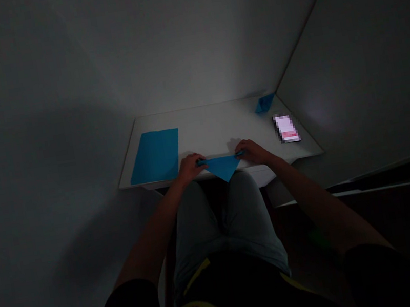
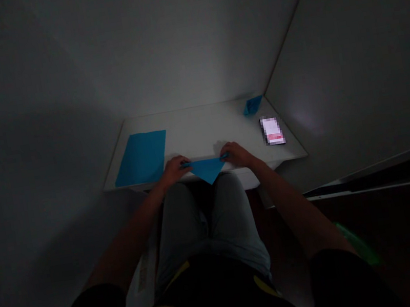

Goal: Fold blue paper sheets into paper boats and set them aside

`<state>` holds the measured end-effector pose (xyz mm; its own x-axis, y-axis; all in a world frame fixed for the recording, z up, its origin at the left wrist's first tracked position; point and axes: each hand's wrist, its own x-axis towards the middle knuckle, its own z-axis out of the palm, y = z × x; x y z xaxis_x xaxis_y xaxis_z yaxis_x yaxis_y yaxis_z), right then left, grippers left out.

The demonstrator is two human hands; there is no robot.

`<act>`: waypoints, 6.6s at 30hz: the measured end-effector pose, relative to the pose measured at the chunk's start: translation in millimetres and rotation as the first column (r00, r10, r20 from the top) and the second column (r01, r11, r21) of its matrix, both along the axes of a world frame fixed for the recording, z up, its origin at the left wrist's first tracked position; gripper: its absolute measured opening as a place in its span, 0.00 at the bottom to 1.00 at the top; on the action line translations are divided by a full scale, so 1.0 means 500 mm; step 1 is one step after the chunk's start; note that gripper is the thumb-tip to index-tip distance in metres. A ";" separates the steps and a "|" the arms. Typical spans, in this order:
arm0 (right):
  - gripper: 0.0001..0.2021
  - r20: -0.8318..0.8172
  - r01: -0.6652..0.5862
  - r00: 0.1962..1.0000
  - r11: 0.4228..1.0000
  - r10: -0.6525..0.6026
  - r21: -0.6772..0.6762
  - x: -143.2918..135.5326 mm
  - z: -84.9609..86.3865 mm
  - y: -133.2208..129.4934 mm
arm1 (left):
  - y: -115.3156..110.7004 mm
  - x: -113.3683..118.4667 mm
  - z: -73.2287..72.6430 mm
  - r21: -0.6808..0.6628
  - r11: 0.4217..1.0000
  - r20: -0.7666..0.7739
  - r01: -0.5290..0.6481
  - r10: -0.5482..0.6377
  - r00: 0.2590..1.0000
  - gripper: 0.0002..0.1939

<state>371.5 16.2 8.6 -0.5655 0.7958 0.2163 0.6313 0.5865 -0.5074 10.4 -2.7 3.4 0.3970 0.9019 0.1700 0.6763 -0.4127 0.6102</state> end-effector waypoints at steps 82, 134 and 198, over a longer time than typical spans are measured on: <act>0.31 -0.464 0.471 0.797 0.879 -0.387 0.075 -0.204 0.035 -0.048 | -0.025 0.045 0.002 -0.095 0.976 0.347 -0.195 0.216 0.913 0.25; 0.36 -0.442 0.249 0.862 0.967 -0.249 -0.060 -0.296 -0.027 -0.031 | -0.002 0.082 0.030 0.084 0.915 0.434 -0.395 0.323 0.841 0.21; 0.17 -0.120 0.136 0.985 0.986 -0.124 0.101 -0.093 -0.027 -0.088 | -0.064 0.009 0.010 0.088 0.984 0.080 0.152 -0.159 0.984 0.11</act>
<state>324.9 -28.0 -4.8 -0.4259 0.8293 0.3618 0.6483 0.5587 -0.5172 15.0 -34.9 8.5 0.5119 0.8122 0.2797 0.5462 -0.5590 0.6238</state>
